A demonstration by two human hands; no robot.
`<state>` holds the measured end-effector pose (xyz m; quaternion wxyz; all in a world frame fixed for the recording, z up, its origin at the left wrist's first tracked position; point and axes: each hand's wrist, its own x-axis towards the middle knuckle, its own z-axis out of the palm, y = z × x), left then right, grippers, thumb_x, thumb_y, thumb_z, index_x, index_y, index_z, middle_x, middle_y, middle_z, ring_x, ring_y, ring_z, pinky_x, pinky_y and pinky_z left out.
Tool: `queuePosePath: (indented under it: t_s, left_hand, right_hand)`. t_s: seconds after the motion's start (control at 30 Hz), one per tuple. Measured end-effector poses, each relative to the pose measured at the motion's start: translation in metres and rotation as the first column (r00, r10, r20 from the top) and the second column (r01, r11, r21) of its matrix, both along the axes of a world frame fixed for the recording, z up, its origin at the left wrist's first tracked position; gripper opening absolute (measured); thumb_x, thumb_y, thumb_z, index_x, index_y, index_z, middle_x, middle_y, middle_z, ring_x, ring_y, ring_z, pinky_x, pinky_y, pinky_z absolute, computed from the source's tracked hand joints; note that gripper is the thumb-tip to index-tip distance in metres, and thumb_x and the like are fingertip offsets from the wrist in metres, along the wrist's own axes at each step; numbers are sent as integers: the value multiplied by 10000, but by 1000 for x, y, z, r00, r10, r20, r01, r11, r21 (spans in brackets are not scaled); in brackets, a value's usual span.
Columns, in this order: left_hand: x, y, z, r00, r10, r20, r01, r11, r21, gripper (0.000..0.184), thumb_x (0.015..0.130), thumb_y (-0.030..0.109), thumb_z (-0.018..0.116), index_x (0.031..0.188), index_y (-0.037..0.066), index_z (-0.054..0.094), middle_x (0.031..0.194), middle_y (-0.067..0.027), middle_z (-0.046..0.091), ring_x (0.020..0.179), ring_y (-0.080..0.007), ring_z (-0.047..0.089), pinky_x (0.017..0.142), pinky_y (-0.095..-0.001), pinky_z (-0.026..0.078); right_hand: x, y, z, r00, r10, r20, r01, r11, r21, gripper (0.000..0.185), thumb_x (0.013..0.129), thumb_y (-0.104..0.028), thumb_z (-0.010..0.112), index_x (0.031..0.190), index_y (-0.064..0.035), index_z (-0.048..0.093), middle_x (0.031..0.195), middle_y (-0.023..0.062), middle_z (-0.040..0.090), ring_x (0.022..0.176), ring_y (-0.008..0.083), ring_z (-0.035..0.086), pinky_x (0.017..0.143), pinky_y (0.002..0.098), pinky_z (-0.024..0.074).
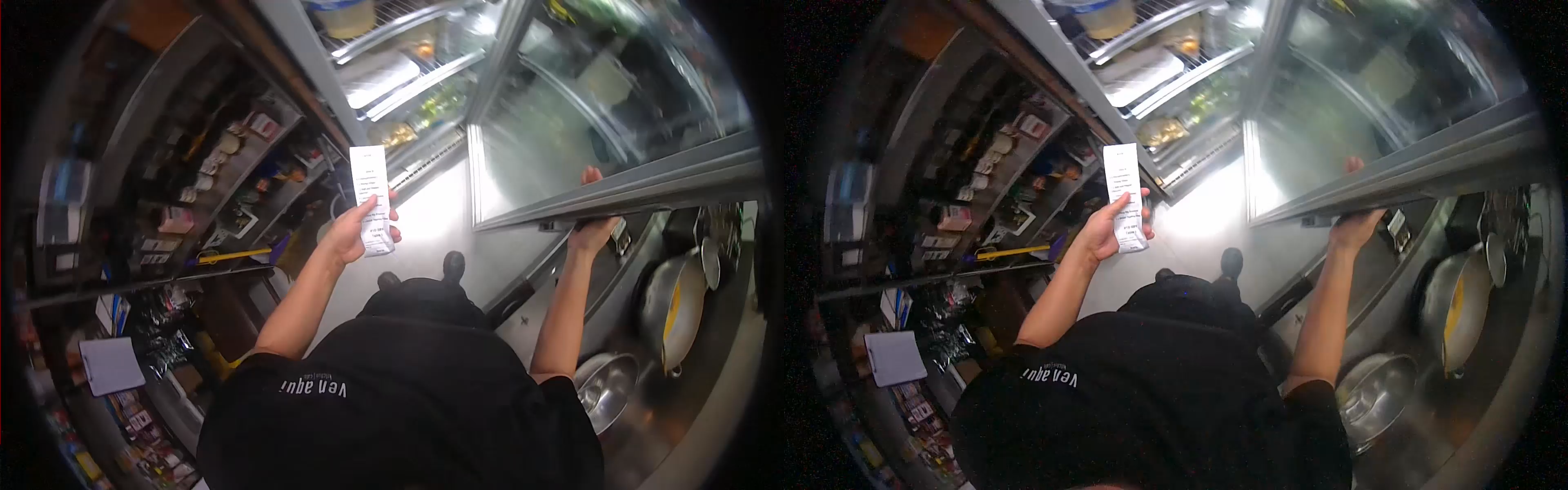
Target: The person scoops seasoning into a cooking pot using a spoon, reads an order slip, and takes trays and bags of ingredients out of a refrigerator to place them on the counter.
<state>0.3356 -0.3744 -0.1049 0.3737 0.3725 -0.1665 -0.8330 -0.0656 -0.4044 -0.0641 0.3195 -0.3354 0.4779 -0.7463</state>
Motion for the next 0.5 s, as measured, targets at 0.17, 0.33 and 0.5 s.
queuePosePath:
  t_s: [0.17, 0.33, 0.5]
  left_hand:
    - [-47, -17, -27, 999, -35, 39, 32, 998, 61, 418, 998, 338, 346, 1311, 72, 421, 927, -100, 590, 775, -260, 645, 669, -385, 547]
    - [-84, -33, -49, 994, -4, 112, -13, 989, 147, 417, 996, 351, 352, 1301, 78, 426, 927, -100, 585, 772, -266, 642, 673, -394, 545]
    - [-87, -55, -102, 997, 46, 62, -58, 976, 208, 404, 985, 338, 393, 1301, 90, 438, 900, -110, 579, 790, -295, 614, 726, -443, 526]
  right_hand:
    - [-64, -7, -16, 980, -26, 199, 34, 999, -35, 674, 937, -459, 309, 1237, 126, 457, 1256, 284, 503, 1214, 384, 470, 1098, 438, 293]
    - [-93, -14, -17, 976, -168, 135, 168, 986, 13, 658, 949, -441, 269, 1237, 118, 462, 1238, 260, 532, 1201, 356, 491, 1087, 438, 308]
    - [-121, 19, -109, 737, -672, 78, 655, 737, 165, 502, 981, -417, 306, 1144, -4, 538, 996, 144, 627, 965, 242, 598, 875, 364, 469]
